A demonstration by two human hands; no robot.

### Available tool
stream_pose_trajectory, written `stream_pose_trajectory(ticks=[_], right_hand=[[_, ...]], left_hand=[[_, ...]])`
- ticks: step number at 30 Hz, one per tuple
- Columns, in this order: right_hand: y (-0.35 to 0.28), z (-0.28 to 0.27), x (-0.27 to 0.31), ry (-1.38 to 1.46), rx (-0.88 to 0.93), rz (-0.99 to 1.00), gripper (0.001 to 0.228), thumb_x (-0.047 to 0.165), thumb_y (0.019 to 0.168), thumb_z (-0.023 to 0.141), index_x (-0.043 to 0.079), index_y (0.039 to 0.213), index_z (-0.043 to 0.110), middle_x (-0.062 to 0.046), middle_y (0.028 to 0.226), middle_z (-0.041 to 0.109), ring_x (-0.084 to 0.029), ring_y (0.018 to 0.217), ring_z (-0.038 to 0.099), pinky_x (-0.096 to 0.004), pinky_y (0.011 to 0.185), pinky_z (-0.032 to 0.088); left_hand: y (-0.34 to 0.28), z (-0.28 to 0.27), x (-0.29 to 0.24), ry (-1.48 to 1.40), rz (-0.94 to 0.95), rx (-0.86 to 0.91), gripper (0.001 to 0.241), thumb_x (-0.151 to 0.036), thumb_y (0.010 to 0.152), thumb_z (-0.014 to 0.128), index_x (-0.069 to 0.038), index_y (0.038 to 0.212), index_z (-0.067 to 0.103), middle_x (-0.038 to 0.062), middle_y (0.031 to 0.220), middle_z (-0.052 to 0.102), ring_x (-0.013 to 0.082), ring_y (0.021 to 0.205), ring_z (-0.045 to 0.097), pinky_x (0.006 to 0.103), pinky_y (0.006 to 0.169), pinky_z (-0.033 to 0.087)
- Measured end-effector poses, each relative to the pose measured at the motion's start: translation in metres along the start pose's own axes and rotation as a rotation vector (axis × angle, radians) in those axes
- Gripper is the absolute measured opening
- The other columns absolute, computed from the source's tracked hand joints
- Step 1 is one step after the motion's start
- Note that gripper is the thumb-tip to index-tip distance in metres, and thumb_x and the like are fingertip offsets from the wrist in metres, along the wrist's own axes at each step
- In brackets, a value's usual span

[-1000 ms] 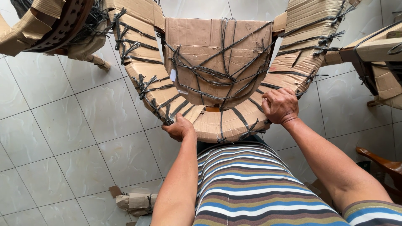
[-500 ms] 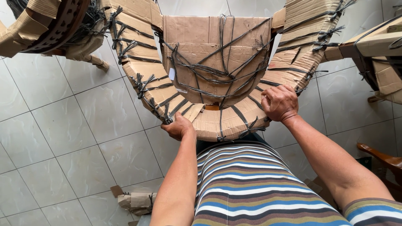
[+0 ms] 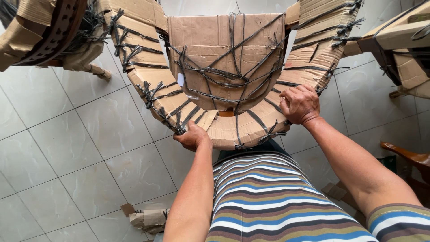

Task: Wrapping a wooden chair frame with protective cardboard strips and securing them with plastic ties.

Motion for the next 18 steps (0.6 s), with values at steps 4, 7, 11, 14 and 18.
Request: stream_pose_trajectory(ticks=[4, 7, 11, 14, 18], right_hand=[[-0.001, 0.001, -0.001, 0.005, 0.012, -0.02, 0.008, 0.034, 0.085, 0.063, 0.028, 0.082, 0.067, 0.004, 0.072, 0.063, -0.015, 0.079, 0.071, -0.031, 0.094, 0.054], [0.002, -0.001, 0.002, -0.009, 0.023, -0.031, 0.008, 0.034, 0.086, 0.062, 0.028, 0.083, 0.068, 0.003, 0.073, 0.064, -0.015, 0.08, 0.071, -0.03, 0.094, 0.054], [0.001, -0.004, 0.005, -0.038, 0.034, -0.024, 0.009, 0.031, 0.086, 0.061, 0.028, 0.085, 0.069, 0.004, 0.075, 0.066, -0.016, 0.081, 0.072, -0.031, 0.095, 0.054], [0.003, -0.005, 0.004, -0.039, 0.047, -0.043, 0.009, 0.03, 0.086, 0.061, 0.028, 0.086, 0.07, 0.004, 0.076, 0.066, -0.017, 0.081, 0.072, -0.031, 0.095, 0.054], [0.0, -0.007, 0.005, -0.049, 0.046, -0.052, 0.01, 0.029, 0.086, 0.061, 0.027, 0.087, 0.071, 0.003, 0.077, 0.067, -0.018, 0.082, 0.073, -0.031, 0.095, 0.054]], left_hand=[[0.002, 0.0, 0.0, -0.013, -0.008, -0.005, 0.063, -0.032, 0.067, 0.072, -0.014, 0.126, 0.06, 0.013, 0.109, 0.075, 0.0369, 0.11, 0.072, 0.0465, 0.091, 0.057], [0.001, -0.002, -0.005, -0.025, -0.005, 0.003, 0.065, -0.033, 0.066, 0.073, -0.014, 0.127, 0.061, 0.014, 0.11, 0.075, 0.037, 0.111, 0.071, 0.0476, 0.092, 0.056], [0.001, 0.0, -0.003, -0.021, -0.007, 0.002, 0.061, -0.032, 0.067, 0.072, -0.014, 0.124, 0.061, 0.013, 0.108, 0.075, 0.0368, 0.11, 0.072, 0.0467, 0.092, 0.056], [0.001, 0.002, -0.005, -0.038, -0.009, 0.004, 0.06, -0.031, 0.068, 0.071, -0.013, 0.125, 0.061, 0.014, 0.109, 0.075, 0.0375, 0.11, 0.072, 0.0478, 0.091, 0.056], [-0.005, -0.004, -0.009, -0.05, -0.028, 0.012, 0.062, -0.032, 0.067, 0.069, -0.014, 0.126, 0.061, 0.012, 0.11, 0.075, 0.0363, 0.11, 0.072, 0.0472, 0.091, 0.057]])
Point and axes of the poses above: each hand's wrist, its own y-axis towards the middle knuckle, its own z-axis out of the palm, x = y × z, the point moved 6 cm from there along y, towards the middle knuckle
